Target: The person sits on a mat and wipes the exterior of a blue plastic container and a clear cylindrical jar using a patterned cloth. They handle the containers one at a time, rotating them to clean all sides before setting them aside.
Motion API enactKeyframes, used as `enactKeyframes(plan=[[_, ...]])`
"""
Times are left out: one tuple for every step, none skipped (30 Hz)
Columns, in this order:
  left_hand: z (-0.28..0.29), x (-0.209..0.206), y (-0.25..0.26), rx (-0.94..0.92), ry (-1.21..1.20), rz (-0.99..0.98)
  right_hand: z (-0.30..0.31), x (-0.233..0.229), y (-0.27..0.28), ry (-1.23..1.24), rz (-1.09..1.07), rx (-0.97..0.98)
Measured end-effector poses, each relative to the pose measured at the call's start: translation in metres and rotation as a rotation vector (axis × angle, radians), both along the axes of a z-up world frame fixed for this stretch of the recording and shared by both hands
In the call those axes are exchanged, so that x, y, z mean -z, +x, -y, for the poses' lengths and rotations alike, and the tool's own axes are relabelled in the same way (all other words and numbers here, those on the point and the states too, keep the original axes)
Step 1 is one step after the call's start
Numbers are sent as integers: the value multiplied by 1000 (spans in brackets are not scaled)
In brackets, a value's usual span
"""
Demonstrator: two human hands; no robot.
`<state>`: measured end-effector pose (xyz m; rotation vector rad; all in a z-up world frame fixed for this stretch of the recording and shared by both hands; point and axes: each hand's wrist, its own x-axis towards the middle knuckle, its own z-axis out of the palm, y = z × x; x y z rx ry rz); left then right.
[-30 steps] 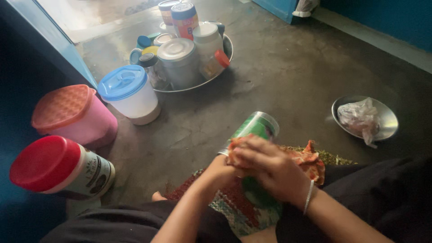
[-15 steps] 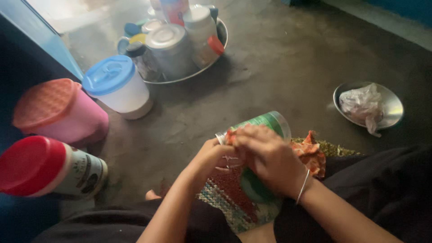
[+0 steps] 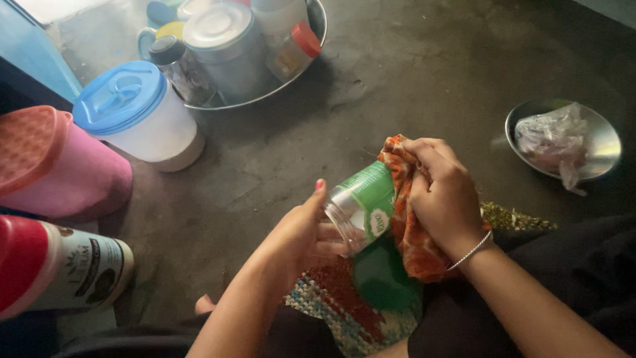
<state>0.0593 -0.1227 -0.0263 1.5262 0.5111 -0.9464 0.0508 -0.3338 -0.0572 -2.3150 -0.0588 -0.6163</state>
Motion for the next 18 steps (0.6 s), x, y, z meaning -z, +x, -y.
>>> enactKeyframes(plan=[[1,-1,1,-16,-31,-8,1,1,1,-1,4,-4],[1,-1,2,-32,-63,-16,1,3,1,6,24,-18],[1,0,2,-48,-94,-24,2,5,1,13,44,-32],[0,1,2,-42,-78,-3,5,7,1,20,64,-45],[0,2,2,-36,-62,18,7,10,0,62,60,-51],[-1,4,0,-31,-46,40,11,15,-2,103,57,-58],[-3,6,-3,-74,-60,105,14,19,-3,145,54,-65],[-5,7,-8,-118,-73,167,17,22,-2,267,-1,-42],[-7,8,-13,-162,-87,230,20,24,1,388,-57,-20],[-8,10,-19,-152,-73,312,24,26,1,510,-111,1],[-10,13,-26,-141,-58,394,29,25,-2,591,-132,47],[-11,15,-31,-133,-44,478,33,23,-5,672,-152,91],[-12,18,-34,-88,-39,471,35,19,-9,753,-172,135],[-12,21,-38,-44,-33,463,35,13,-14,741,-123,112],[-11,25,-41,0,-27,456,33,6,-21,729,-74,89],[-9,29,-45,95,-46,490,30,-3,-28,717,-28,67],[-6,32,-49,190,-64,523,25,-12,-37,602,8,37],[-5,35,-53,286,-84,555,19,-20,-50,485,44,8]])
